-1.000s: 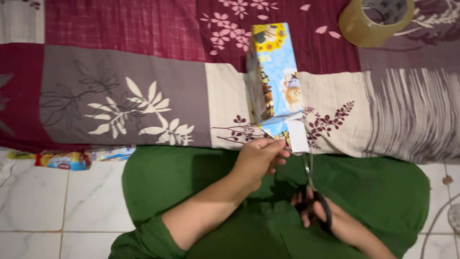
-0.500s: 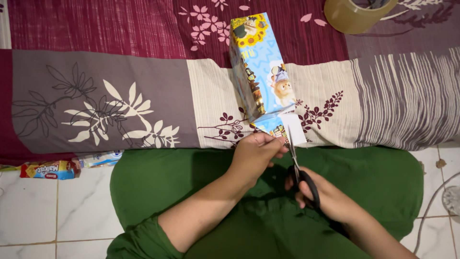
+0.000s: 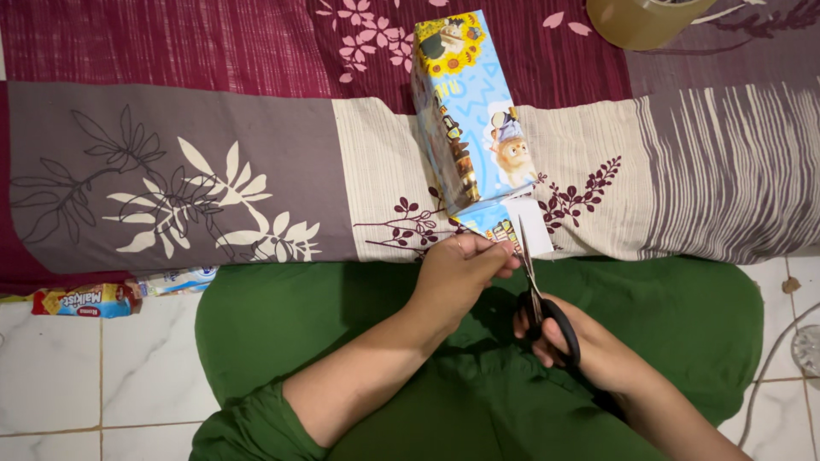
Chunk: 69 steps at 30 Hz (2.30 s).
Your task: The person wraps a small rectangular box with patterned paper, folds the edges, and secures them with clear tape. They then use scissors to trim excess paper and continue folding and taping the remaining sides.
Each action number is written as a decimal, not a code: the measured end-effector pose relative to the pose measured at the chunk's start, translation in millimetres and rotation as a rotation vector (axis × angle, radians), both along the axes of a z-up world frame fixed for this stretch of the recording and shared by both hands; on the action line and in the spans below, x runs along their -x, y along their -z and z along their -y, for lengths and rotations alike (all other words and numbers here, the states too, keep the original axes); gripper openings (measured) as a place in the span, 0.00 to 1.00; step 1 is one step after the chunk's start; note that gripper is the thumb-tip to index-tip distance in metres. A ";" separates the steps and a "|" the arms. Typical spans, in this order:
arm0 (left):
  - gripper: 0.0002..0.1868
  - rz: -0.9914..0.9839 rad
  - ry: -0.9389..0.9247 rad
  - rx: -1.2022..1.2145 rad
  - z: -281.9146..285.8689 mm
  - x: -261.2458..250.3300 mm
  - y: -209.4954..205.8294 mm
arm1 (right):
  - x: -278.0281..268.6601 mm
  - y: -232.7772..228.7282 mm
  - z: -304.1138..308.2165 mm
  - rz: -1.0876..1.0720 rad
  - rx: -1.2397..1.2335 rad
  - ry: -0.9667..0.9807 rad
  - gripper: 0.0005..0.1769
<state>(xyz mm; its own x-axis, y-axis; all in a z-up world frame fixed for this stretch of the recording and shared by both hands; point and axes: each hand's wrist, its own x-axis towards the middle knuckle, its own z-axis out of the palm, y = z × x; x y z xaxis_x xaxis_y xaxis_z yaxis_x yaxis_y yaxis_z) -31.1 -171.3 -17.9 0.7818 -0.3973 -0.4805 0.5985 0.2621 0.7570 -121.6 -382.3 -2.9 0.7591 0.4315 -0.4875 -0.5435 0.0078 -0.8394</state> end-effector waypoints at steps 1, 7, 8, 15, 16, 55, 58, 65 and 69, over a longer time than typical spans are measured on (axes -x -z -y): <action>0.11 0.004 0.001 0.002 -0.2 -0.2 -0.8 | 0.4 0.8 0.2 0.021 -0.018 0.002 0.34; 0.12 -0.022 0.021 -0.030 -2.5 -1.2 -5.9 | 3.4 4.0 1.8 0.033 -0.059 0.024 0.32; 0.12 -0.025 0.023 -0.040 -2.7 -1.4 -6.0 | 3.3 4.4 1.9 0.028 -0.050 0.025 0.31; 0.11 -0.025 -0.001 0.017 -0.9 -1.9 -1.0 | 2.0 3.8 2.5 -0.010 0.029 0.023 0.28; 0.11 -0.028 -0.001 0.014 -0.8 -2.0 0.0 | 1.5 3.6 2.4 -0.011 0.039 0.019 0.28; 0.14 -0.034 0.024 -0.007 -2.9 -6.7 5.1 | -3.2 4.7 -7.4 -0.071 0.040 0.075 0.29; 0.14 -0.043 0.024 -0.005 -1.5 -5.6 8.0 | -3.0 6.7 -4.8 -0.035 0.099 0.031 0.30; 0.14 -0.031 0.020 0.003 -0.7 -5.1 10.3 | -2.9 11.6 -5.0 -0.085 0.061 0.086 0.26; 0.14 -0.053 0.028 -0.005 -1.7 -5.3 8.9 | -2.3 13.7 -4.5 -0.091 0.042 0.085 0.25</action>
